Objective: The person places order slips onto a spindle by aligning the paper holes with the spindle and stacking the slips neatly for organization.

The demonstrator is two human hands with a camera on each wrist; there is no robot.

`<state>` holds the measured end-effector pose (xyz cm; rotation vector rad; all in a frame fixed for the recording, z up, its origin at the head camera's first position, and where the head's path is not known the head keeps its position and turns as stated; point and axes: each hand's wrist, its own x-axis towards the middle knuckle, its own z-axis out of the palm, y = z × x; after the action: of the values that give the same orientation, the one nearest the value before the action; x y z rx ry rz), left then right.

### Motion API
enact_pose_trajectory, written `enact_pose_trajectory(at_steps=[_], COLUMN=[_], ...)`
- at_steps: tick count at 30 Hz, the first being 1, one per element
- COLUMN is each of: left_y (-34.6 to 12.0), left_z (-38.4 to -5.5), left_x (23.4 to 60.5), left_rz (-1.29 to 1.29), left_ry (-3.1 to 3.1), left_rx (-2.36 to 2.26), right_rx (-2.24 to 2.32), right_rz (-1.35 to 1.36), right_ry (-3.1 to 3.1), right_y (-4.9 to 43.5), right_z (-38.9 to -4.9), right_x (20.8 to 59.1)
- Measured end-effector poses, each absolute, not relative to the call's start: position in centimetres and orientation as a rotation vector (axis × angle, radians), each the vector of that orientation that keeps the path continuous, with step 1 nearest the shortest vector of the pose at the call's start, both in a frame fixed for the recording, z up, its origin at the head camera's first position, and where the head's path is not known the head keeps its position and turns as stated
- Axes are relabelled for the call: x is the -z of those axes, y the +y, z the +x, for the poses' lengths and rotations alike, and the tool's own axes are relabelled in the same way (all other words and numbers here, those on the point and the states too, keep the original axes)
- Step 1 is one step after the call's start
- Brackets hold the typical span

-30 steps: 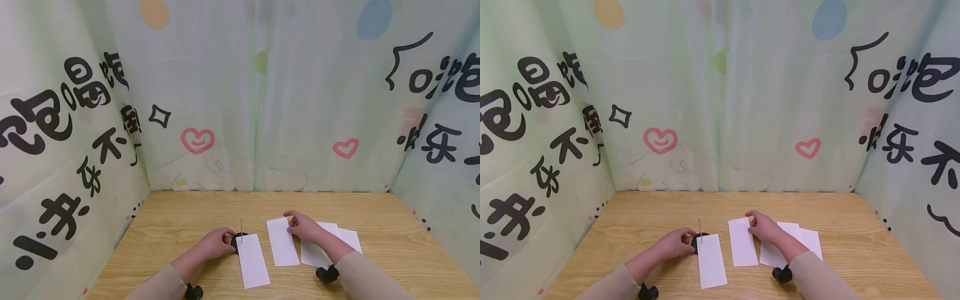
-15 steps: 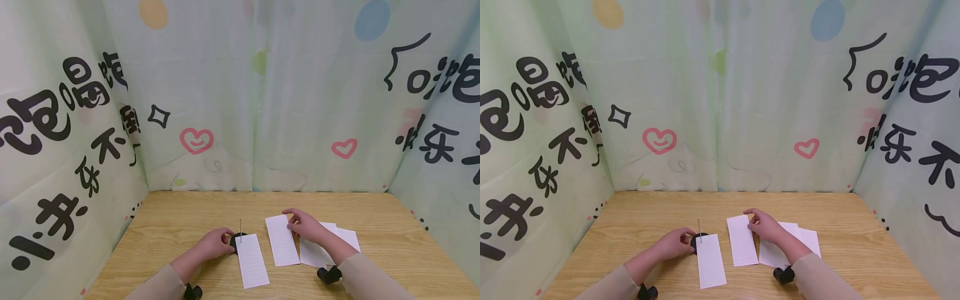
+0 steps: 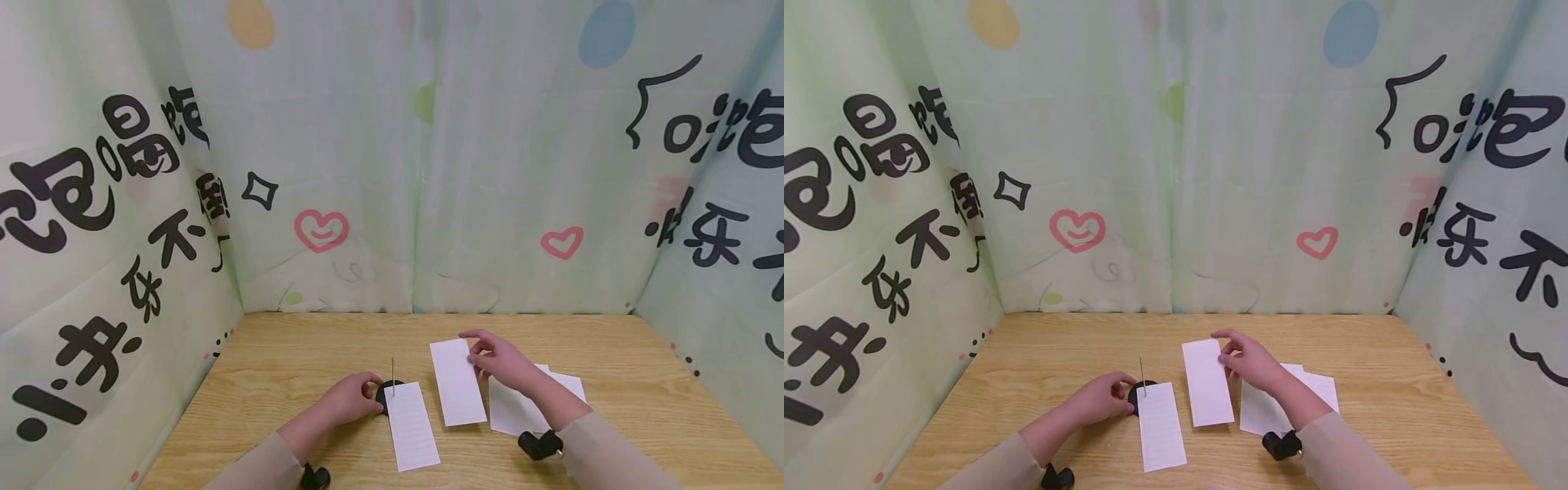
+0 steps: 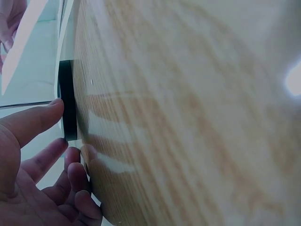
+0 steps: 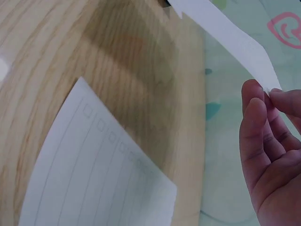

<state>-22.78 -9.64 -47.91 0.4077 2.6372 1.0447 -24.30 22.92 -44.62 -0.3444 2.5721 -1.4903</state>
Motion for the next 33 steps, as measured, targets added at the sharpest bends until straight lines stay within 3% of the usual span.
enact_pose_trajectory(at_steps=[33], left_y=[-9.6], left_z=[-22.9], left_x=[48.2], left_rz=[0.428], left_ry=[2.629], left_rx=[-1.064], right_rx=[1.686], right_rz=[-0.496], right_ry=[2.398], right_y=[20.1], right_z=[-23.5], right_x=[42.0])
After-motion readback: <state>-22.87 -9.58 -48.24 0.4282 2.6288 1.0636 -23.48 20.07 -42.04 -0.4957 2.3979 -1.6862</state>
